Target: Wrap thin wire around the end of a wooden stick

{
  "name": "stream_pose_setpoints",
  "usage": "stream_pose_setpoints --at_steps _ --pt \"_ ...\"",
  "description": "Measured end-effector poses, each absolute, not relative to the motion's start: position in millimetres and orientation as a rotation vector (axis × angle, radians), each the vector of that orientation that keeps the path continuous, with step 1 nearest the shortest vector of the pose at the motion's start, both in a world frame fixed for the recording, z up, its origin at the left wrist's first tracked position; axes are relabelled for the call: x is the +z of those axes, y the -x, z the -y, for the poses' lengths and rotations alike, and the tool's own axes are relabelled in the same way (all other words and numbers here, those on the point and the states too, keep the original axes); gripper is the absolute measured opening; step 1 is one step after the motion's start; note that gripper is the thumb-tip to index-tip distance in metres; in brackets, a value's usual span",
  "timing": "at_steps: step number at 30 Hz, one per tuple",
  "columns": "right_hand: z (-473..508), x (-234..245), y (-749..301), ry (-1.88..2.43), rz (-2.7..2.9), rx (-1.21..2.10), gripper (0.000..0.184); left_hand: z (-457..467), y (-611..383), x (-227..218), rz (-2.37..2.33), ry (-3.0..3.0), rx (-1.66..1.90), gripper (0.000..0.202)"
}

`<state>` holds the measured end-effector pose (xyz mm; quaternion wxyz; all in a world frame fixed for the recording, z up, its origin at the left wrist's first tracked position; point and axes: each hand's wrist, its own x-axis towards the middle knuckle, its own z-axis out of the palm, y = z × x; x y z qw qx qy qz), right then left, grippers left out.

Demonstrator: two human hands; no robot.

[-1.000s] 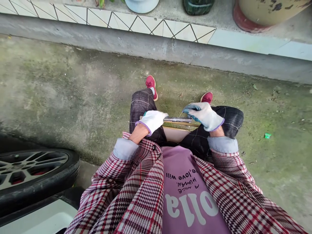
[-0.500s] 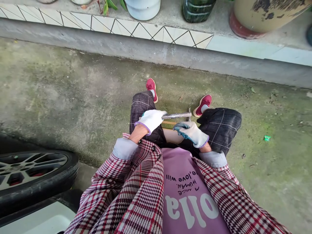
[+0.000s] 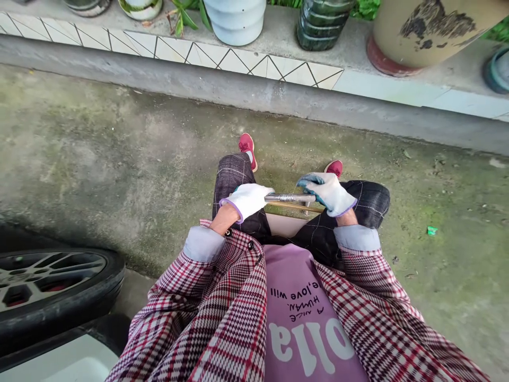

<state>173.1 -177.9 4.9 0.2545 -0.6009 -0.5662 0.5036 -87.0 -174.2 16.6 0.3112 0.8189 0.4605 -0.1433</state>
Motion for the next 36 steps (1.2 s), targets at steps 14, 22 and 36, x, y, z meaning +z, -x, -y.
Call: stream_pose_setpoints --at_steps 14,22,36 --pt "241.6 -6.2 -145.2 1.599 1.575 1.536 0.023 170.7 87.5 18.7 -1.376 -2.152 -0.392 0.034" --pt "211.3 47.5 -175.9 1.584 1.821 1.184 0.018 173.3 82.3 24.0 -1.337 -2.144 -0.469 0.035" --pt "203.2 -34.3 -153.7 1.689 1.255 1.643 0.022 172.0 93.5 14.1 -1.295 -2.171 -0.297 0.031"
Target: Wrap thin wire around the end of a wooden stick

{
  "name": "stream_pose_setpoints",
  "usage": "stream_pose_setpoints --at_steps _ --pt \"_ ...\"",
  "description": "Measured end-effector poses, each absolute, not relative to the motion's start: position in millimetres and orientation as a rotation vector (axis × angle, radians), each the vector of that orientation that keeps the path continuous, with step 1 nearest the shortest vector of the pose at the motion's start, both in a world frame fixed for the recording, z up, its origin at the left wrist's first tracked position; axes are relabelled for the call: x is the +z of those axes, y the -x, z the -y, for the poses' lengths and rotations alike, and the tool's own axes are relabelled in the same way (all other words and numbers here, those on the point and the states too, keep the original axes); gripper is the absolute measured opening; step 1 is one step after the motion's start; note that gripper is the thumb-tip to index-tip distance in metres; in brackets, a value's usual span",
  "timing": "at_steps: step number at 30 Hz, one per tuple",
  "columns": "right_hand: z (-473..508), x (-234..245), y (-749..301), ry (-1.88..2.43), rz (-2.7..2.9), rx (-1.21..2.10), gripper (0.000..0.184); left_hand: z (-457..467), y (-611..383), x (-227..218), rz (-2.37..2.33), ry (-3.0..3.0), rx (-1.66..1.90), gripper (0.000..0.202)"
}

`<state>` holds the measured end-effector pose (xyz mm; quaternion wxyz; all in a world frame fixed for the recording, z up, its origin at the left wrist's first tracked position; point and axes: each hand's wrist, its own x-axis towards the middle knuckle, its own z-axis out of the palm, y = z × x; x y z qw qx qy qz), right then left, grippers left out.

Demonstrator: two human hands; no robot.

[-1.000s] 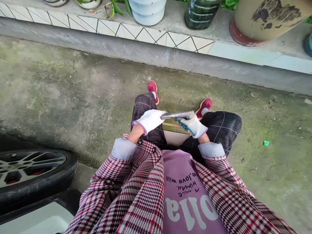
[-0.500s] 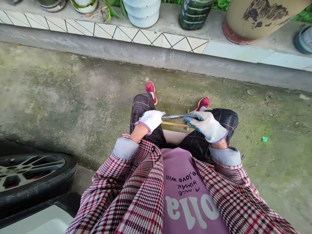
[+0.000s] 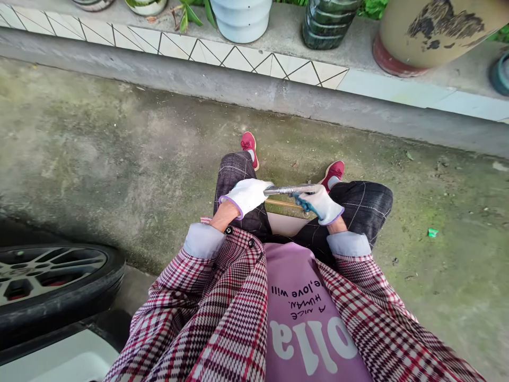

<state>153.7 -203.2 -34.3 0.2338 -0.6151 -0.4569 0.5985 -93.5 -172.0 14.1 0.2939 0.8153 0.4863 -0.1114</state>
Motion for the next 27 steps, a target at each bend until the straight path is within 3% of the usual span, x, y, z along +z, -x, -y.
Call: stream_pose_setpoints --at_steps 8,15,27 --pt "246.1 -6.3 -147.8 1.623 1.638 1.521 0.024 172.8 84.4 16.1 -1.354 -2.168 -0.433 0.035" --pt "222.3 33.0 -171.1 1.604 1.792 1.247 0.022 173.8 79.7 18.2 -1.335 -2.142 -0.490 0.036" --pt "185.6 -21.5 -166.1 1.525 1.357 1.524 0.023 175.1 90.0 15.2 -1.188 -2.197 -0.389 0.036"
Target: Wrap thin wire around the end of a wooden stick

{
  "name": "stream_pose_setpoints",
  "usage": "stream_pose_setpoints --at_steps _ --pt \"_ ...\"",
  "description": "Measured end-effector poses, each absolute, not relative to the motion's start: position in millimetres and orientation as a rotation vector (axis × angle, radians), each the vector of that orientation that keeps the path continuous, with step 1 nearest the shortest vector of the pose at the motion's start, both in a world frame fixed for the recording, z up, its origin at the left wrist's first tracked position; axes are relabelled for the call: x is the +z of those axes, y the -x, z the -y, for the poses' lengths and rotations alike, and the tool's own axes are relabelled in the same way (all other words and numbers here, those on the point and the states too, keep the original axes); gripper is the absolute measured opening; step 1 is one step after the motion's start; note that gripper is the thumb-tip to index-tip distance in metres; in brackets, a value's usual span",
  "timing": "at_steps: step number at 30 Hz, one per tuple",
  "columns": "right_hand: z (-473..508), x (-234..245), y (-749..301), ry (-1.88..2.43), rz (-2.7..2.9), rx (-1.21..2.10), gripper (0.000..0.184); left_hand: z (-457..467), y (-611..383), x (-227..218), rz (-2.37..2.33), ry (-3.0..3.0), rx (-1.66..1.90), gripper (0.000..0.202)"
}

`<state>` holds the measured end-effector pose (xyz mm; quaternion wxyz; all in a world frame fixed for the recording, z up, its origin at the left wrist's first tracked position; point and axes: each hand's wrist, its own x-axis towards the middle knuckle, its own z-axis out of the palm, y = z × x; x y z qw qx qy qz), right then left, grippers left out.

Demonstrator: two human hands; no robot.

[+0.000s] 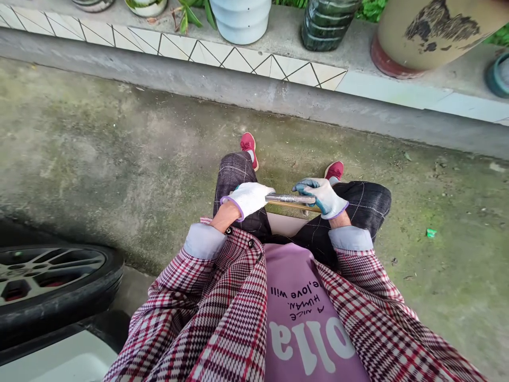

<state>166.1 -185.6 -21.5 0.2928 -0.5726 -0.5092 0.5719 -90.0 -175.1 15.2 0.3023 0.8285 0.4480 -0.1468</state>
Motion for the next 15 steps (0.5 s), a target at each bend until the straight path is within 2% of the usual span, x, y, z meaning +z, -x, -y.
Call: stream_pose_setpoints --at_steps 7,11,15 --pt "213.9 -38.3 -152.1 1.612 1.002 1.749 0.031 172.2 91.1 8.9 -1.270 -2.184 -0.349 0.035" --pt "231.8 -26.5 -142.6 1.656 1.178 1.672 0.030 172.4 90.2 13.6 -1.320 -2.171 -0.352 0.033" --pt "239.5 5.8 -151.2 1.640 1.516 1.526 0.030 172.6 87.6 19.3 -1.330 -2.149 -0.353 0.034"
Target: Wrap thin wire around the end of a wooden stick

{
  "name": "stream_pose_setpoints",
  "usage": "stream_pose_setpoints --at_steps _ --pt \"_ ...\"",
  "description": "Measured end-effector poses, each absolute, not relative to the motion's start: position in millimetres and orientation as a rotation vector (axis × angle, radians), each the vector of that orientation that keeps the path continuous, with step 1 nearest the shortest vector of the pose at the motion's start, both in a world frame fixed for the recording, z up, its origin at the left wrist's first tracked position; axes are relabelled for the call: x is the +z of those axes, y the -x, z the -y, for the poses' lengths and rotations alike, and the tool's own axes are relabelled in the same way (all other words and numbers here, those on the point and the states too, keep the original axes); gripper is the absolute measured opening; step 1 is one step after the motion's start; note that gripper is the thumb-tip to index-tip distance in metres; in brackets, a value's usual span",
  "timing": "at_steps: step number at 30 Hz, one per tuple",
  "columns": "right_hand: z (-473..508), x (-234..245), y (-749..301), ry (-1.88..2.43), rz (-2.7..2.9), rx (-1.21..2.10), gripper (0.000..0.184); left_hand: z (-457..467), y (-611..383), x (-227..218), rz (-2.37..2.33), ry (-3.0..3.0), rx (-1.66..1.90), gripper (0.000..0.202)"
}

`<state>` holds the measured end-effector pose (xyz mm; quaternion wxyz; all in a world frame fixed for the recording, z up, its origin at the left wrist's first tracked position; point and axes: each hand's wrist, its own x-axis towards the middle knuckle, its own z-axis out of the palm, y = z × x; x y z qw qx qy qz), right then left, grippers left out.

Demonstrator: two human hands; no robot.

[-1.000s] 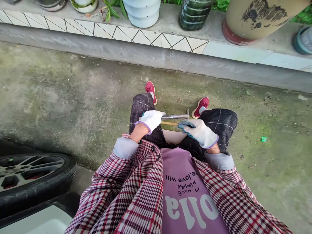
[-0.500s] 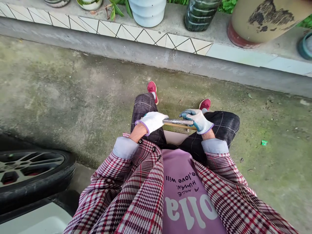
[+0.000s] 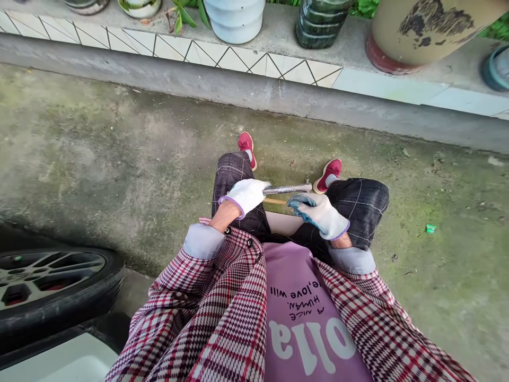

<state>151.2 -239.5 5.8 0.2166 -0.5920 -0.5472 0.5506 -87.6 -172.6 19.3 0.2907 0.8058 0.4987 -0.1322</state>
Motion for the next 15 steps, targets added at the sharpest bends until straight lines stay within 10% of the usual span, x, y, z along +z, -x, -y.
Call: stream_pose_setpoints --at_steps 15 --pt "175.8 7.7 -171.7 1.579 1.648 1.368 0.023 175.0 88.3 22.5 -1.215 -2.194 -0.432 0.035"
